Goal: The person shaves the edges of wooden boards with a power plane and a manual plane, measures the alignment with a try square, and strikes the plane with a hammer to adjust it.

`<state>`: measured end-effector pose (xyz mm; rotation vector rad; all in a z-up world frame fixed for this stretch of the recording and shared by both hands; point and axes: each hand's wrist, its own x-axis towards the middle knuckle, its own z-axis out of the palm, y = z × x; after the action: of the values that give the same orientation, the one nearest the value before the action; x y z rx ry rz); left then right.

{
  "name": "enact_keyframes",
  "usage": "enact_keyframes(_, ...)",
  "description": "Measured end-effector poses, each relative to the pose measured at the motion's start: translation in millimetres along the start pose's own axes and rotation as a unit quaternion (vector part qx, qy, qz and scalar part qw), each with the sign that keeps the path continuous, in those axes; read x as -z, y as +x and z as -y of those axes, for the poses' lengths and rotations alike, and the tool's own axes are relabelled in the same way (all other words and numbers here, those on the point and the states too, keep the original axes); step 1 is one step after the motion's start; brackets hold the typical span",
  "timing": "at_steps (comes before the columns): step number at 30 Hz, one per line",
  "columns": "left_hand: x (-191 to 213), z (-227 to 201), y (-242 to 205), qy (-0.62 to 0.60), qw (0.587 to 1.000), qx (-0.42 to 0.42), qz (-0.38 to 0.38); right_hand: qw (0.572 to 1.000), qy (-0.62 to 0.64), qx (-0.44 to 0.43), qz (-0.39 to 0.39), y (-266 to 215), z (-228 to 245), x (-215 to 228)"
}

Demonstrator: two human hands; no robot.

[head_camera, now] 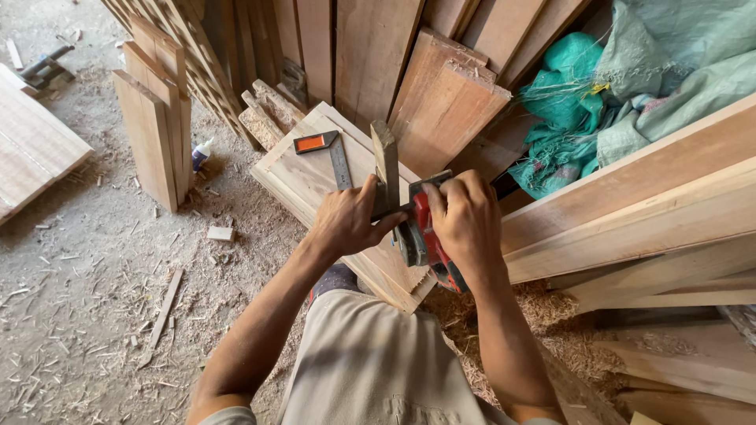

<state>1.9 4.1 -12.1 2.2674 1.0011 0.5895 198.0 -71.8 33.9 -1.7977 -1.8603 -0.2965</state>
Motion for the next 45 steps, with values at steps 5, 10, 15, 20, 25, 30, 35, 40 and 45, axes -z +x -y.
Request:
enact_keyframes(5,2,0,0,-0.005,1.000,-0.001,-0.009,0.997,-0.046,-0.030,0.046,8,3,-3)
enact_keyframes(10,4,0,1,-0.010,1.000,-0.009,-0.019,0.999,-0.006,0.041,0.032,5,6,1)
enact_keyframes(15,2,-1,1,-0.006,1.000,-0.003,-0.012,0.997,-0.003,0.004,0.073,13,8,-3)
enact_keyframes(20,0,0,0,-0.009,1.000,-0.014,-0.025,0.988,0.110,0.086,0.064,12,2,6)
enact_keyframes(25,1,0,1,-0.009,1.000,-0.011,-0.010,0.990,0.086,-0.014,0.112,14,-1,0)
enact_keyframes(30,2,-1,1,-0.013,1.000,-0.005,-0.004,0.982,0.151,0.077,0.079,13,-10,12)
enact_keyframes(35,1,1,3,-0.012,1.000,-0.014,-0.002,0.995,0.065,-0.006,0.081,9,-7,7)
enact_keyframes(40,5,0,3,-0.022,0.999,-0.024,-0.010,0.953,0.295,-0.010,0.067,3,-30,8)
enact_keyframes(45,7,-2,3,-0.012,1.000,-0.006,0.014,0.828,0.511,-0.173,0.152,13,-52,-28)
